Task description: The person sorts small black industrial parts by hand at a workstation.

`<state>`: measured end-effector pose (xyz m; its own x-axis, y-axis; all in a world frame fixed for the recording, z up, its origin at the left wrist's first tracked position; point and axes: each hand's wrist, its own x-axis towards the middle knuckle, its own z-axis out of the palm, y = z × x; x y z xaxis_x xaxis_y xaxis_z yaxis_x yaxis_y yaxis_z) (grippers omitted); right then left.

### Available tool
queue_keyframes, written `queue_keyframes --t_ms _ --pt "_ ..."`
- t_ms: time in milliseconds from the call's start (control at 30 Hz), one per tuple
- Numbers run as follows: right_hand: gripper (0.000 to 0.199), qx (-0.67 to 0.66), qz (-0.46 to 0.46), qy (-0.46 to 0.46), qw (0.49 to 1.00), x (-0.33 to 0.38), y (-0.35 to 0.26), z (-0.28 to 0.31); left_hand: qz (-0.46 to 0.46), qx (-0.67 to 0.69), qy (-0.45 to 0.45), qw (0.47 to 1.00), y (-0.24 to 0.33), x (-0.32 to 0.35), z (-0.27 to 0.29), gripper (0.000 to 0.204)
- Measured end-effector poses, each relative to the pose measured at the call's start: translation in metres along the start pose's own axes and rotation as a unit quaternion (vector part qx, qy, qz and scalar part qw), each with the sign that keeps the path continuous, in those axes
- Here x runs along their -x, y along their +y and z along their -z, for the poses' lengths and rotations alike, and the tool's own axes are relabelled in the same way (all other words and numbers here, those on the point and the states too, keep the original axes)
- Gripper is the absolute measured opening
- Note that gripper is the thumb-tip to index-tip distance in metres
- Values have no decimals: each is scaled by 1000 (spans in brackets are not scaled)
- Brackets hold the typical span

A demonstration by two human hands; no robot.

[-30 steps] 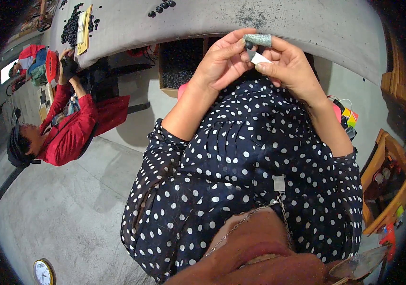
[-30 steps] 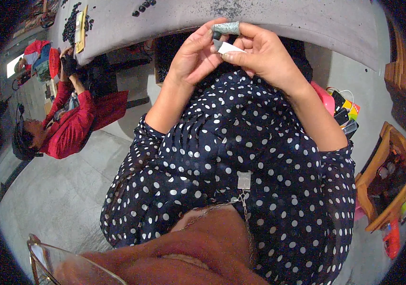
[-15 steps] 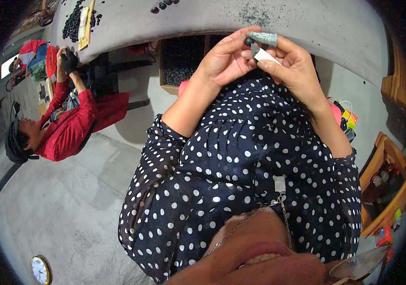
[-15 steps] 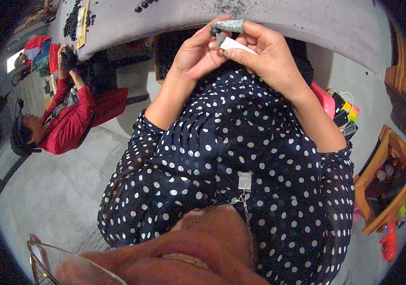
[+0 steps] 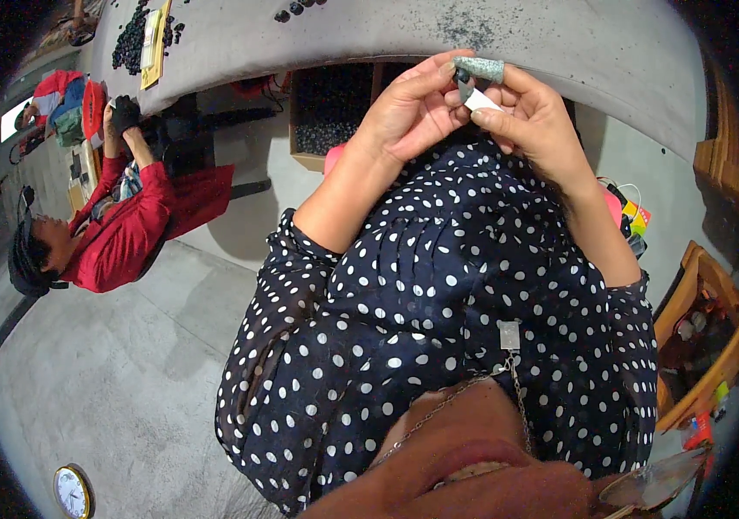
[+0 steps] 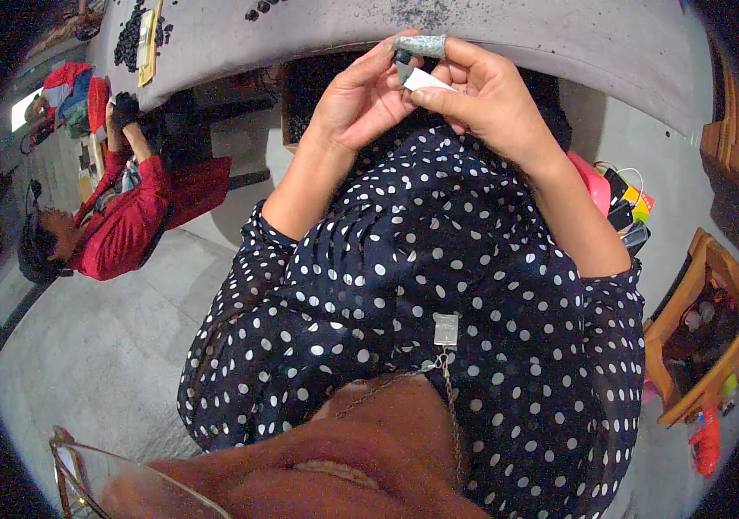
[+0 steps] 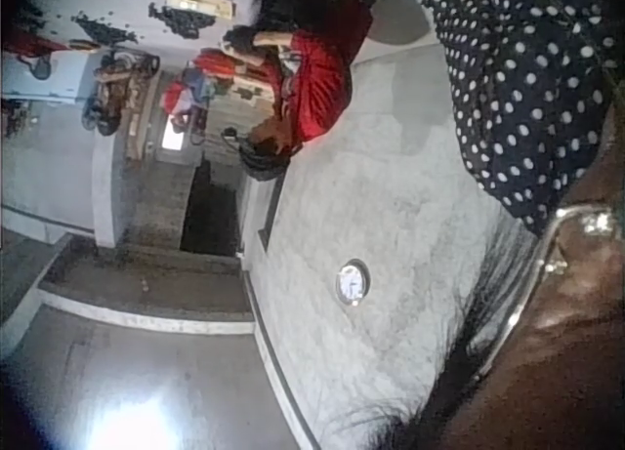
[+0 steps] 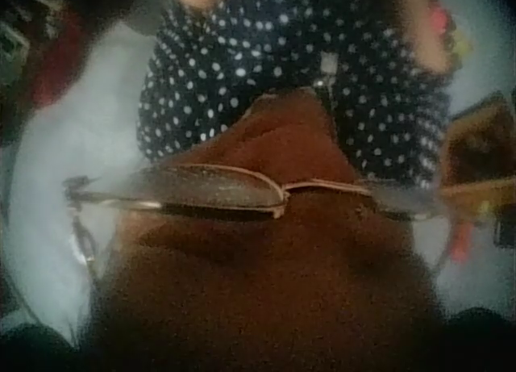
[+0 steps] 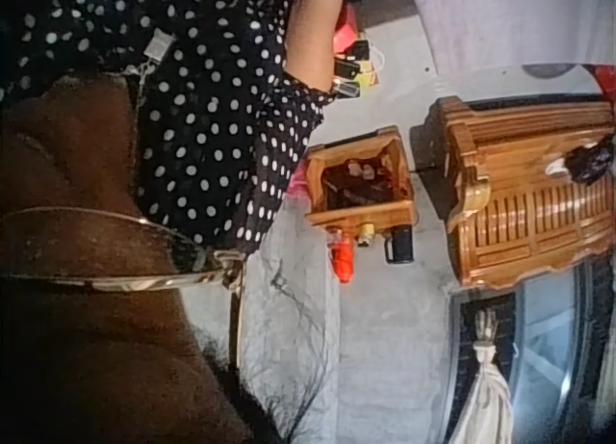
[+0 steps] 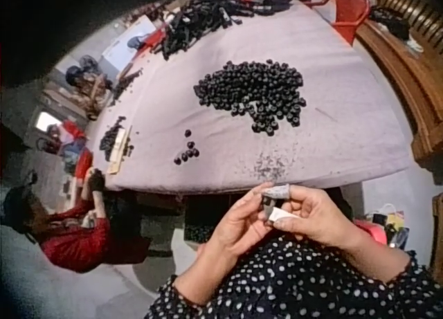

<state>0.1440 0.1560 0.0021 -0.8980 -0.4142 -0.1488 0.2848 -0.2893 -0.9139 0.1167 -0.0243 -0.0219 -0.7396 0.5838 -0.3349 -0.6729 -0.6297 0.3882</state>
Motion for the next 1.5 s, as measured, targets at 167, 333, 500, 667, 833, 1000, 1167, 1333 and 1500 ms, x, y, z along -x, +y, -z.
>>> queue_keyframes --t_ms 167,333,500,667,833,1000,1167,1333,1500 --pt "42 -38 -20 -11 999 -1 3 3 4 3 16 1000 1 1 -1 32" --pt "42 -46 -47 -15 998 -1 5 6 4 2 42 999 0 3 -3 29" --pt "41 -38 -50 -4 998 -1 5 3 -6 -6 45 999 -1 5 -2 26" --pt "39 -48 -65 -13 997 -1 3 7 -19 -36 61 997 -2 4 -3 24" --pt "38 -90 -85 -21 992 -1 1 7 -14 -14 57 998 -3 5 -1 23" --pt "40 -38 -72 -5 997 -1 4 7 -23 -25 72 997 -4 5 -3 22" --pt "39 -66 -81 -6 994 -2 6 9 -30 -44 77 996 -4 7 -5 22" --pt "40 -86 -100 -21 991 -3 6 11 -34 -20 61 997 -6 9 -2 20" --pt "40 -85 -93 -22 992 -2 6 11 -37 -17 55 998 -6 8 -1 19"
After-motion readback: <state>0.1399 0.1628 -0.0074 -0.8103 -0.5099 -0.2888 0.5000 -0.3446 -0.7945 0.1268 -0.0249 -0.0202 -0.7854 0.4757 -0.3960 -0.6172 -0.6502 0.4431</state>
